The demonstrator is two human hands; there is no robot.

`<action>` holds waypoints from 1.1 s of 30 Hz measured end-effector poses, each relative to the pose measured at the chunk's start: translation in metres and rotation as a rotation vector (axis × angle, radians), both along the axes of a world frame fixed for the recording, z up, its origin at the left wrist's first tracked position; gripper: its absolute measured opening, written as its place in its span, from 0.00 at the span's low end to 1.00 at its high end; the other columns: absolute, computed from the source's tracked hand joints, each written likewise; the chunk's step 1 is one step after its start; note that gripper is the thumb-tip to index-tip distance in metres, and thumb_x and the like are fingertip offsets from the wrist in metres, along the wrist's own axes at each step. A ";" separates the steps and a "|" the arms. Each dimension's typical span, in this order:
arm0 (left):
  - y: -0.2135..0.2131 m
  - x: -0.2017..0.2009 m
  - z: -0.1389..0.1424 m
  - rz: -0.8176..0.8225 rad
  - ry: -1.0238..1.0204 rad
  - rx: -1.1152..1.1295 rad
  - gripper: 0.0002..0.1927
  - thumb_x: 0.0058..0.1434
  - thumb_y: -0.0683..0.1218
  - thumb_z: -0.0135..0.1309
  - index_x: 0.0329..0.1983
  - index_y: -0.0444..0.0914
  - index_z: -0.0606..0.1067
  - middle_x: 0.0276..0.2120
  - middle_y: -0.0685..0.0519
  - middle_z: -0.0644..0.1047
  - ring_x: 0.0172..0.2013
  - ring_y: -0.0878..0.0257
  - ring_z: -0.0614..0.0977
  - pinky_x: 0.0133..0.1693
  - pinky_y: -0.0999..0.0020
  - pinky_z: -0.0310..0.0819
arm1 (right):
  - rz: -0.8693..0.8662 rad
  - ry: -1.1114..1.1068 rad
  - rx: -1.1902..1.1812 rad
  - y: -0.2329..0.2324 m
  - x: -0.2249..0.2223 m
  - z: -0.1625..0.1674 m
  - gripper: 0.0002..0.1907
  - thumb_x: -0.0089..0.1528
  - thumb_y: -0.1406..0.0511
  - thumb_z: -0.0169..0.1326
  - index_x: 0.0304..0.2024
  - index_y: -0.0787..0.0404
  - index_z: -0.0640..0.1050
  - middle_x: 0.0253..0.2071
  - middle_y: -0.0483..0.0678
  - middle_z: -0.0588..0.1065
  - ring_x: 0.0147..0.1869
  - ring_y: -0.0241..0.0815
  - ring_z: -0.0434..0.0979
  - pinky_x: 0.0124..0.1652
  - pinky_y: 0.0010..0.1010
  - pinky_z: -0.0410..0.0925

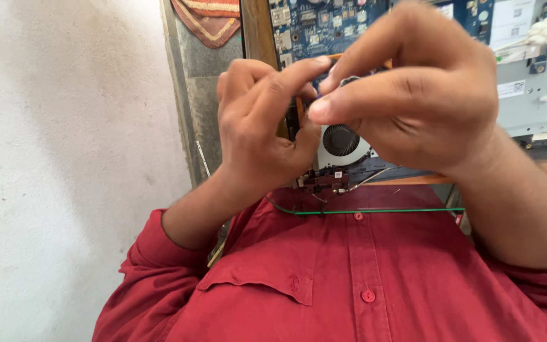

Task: The person uses a screwdriver and pliers to remove screws and a small metal bracket from the laptop chassis. They then use a blue-handled screwdriver to unscrew and remove a small component from the motherboard before reattaching the bracket.

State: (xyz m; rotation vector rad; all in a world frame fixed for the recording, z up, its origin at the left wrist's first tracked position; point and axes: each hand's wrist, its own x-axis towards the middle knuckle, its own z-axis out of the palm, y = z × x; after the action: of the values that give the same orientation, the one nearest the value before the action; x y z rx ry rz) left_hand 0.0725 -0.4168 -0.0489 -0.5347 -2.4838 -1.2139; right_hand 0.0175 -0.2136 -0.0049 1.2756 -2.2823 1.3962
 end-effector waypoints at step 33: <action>0.080 -0.086 0.031 -0.450 0.044 -0.118 0.33 0.65 0.36 0.62 0.69 0.48 0.62 0.36 0.58 0.80 0.41 0.58 0.80 0.49 0.59 0.72 | -0.944 -0.279 -0.777 0.171 0.137 -0.069 0.15 0.85 0.66 0.42 0.52 0.73 0.74 0.48 0.55 0.74 0.46 0.41 0.75 0.49 0.26 0.72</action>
State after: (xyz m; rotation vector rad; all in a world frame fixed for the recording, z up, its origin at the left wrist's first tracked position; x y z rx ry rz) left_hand -0.0133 -0.3371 -0.0174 -1.1887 -2.4846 -1.1883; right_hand 0.1549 -0.0427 -0.0743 -0.2214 -1.7001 1.7626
